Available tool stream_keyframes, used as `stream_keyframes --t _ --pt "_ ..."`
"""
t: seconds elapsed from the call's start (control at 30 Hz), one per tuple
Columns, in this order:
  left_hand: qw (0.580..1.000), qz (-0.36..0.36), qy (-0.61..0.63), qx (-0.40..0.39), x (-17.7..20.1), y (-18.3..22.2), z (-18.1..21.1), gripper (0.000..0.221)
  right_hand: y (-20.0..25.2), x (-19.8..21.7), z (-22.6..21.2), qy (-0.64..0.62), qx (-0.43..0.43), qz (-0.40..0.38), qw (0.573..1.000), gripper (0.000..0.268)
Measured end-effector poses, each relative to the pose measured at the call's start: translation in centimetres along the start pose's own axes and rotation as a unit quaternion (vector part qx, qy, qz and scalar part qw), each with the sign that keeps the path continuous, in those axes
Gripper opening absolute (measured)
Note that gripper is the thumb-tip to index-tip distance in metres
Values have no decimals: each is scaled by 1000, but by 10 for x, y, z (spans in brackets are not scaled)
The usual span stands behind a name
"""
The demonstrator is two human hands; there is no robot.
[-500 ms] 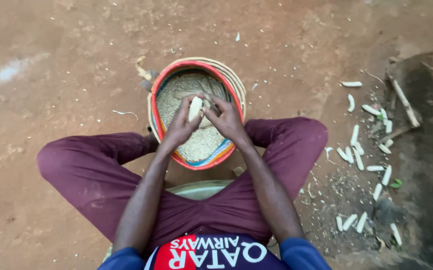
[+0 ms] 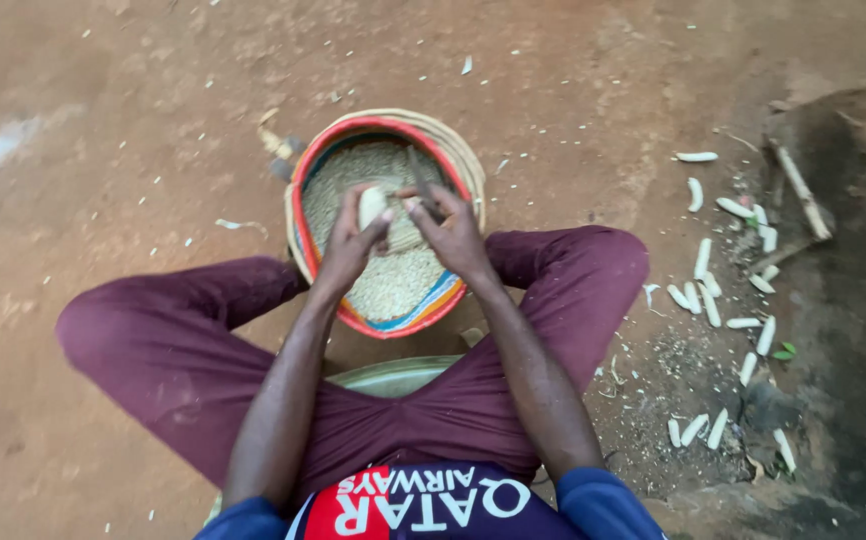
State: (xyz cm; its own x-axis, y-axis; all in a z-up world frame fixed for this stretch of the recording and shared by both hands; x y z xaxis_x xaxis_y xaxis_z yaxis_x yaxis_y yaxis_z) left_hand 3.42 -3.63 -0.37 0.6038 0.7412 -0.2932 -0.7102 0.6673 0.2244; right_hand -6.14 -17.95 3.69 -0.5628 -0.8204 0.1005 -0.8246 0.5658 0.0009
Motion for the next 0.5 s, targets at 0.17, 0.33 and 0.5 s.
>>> stream_keyframes --t 0.17,0.33,0.5 --pt "998 60 -17 -18 20 -11 -40 32 -1 -1 0 13 2 19 1000 20" --pt "999 39 19 -5 12 -7 -18 28 -3 -1 8 4 12 30 999 18" --pt "999 -5 35 10 23 -21 -56 11 -4 -1 -4 33 23 34 999 15"
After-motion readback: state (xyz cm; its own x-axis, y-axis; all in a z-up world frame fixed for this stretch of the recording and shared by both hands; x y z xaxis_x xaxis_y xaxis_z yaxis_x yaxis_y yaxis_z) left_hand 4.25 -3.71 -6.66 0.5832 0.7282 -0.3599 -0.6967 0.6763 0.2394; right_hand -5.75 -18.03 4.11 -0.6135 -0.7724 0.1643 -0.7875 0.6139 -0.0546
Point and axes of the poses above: each hand's wrist, its own y-axis away from the middle knuckle, its own x-axis out of the back of the hand, z = x × y, the point moved 5 cm from there along -y, towards the middle knuckle, and after that the axes turned 4 degrees about z, right-handed, at the moved point
